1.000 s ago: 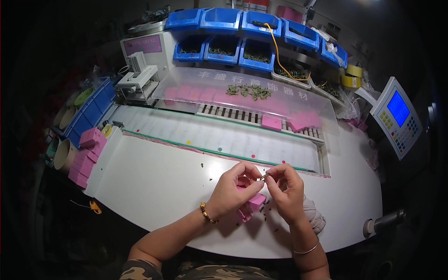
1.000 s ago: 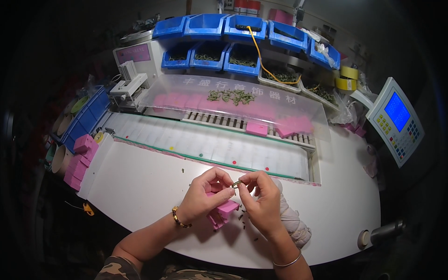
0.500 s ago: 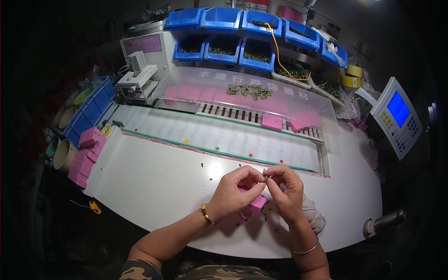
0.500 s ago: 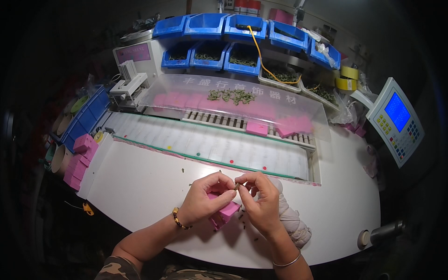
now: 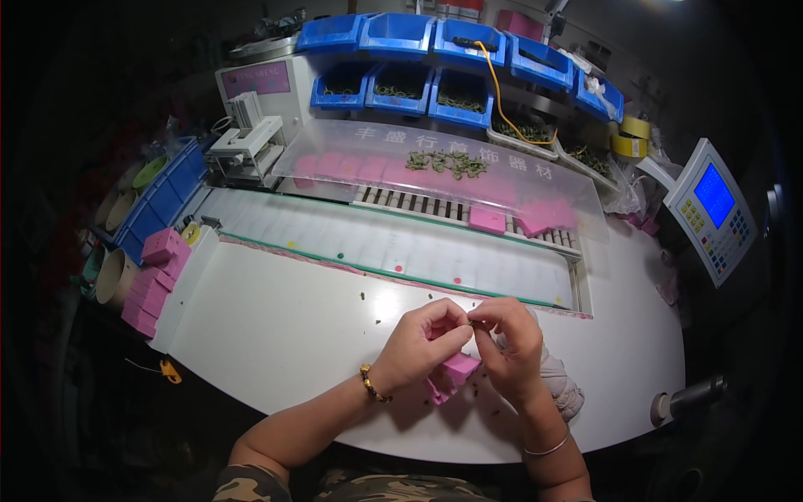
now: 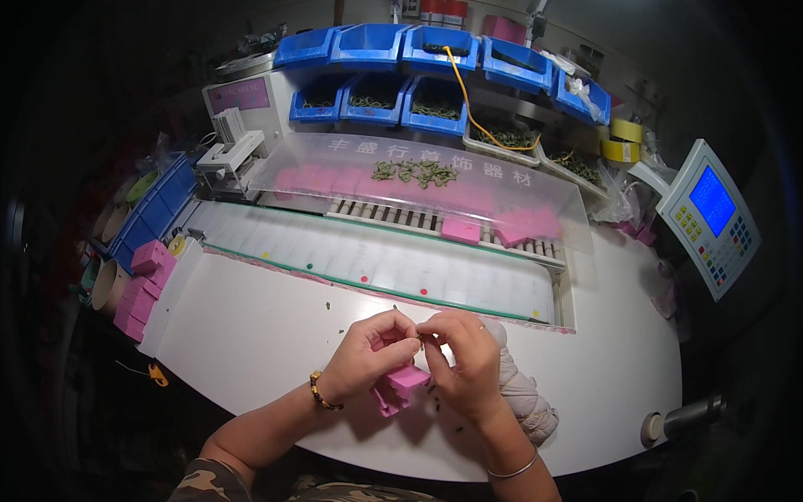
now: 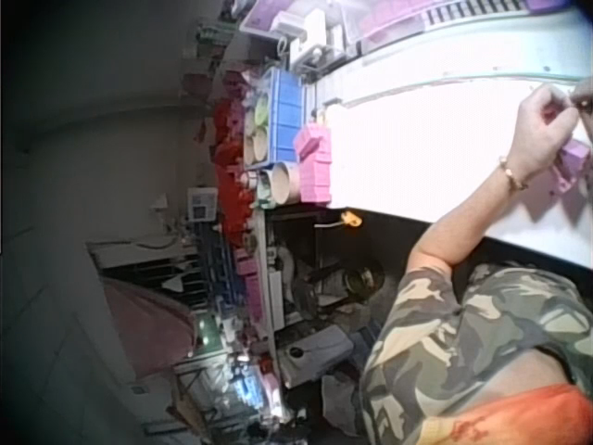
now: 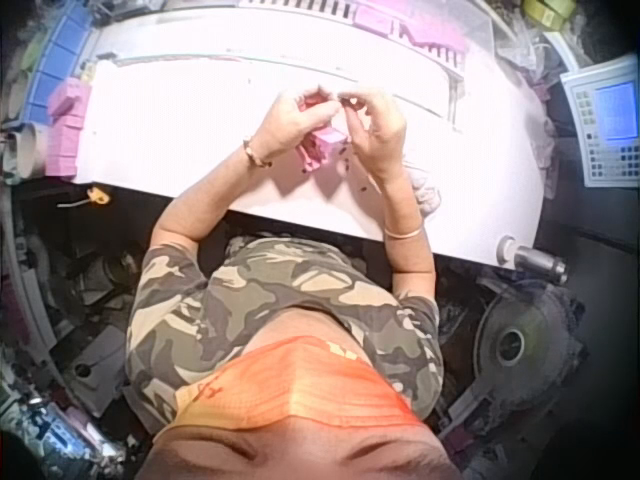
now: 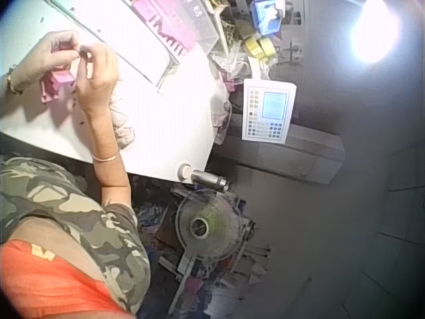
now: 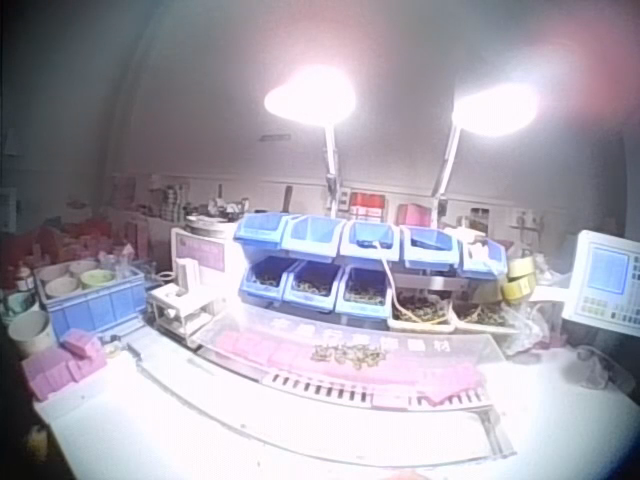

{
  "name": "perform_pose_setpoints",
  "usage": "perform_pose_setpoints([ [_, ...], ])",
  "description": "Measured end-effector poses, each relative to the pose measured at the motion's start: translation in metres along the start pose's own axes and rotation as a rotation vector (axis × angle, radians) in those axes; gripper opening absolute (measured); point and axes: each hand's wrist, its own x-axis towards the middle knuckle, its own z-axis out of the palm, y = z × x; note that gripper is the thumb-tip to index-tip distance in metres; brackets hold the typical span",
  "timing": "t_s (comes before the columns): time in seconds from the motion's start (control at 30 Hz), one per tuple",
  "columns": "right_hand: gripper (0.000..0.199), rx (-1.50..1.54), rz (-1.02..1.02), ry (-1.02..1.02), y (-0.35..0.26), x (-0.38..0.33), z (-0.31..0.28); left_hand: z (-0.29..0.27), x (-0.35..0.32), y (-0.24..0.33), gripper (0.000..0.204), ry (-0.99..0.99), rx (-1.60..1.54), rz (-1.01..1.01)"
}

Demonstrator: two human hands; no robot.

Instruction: The person assembles small components into pink plastic housings by hand, using a cloth to wipe various parts. They pick up individual metal rings and small green pieces from bins, place them into the housings, and use a control panel with a screen.

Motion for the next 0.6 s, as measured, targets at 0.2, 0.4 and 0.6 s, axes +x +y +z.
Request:
perform_pose_setpoints([
  [0.2, 0.024, -0.25, -0.198, -0.019, -0.0042, 0.0032, -0.0038, -0.0022, 0.0021, -0.0053, 0.007, 0.016, -0.007, 0.016],
  [0.4, 0.023, -0.197, -0.127, -0.013, -0.001, 0.0009, -0.0032, 0.001, 0.0, -0.0016, 0.008, 0.018, 0.026, 0.027],
  [0.6, 0.016, 0.03, 0.055, -0.007, -0.0012, 0.001, -0.0033, 0.0005, -0.0009, 0.0009, 0.01, -0.014, -0.019, 0.023],
])
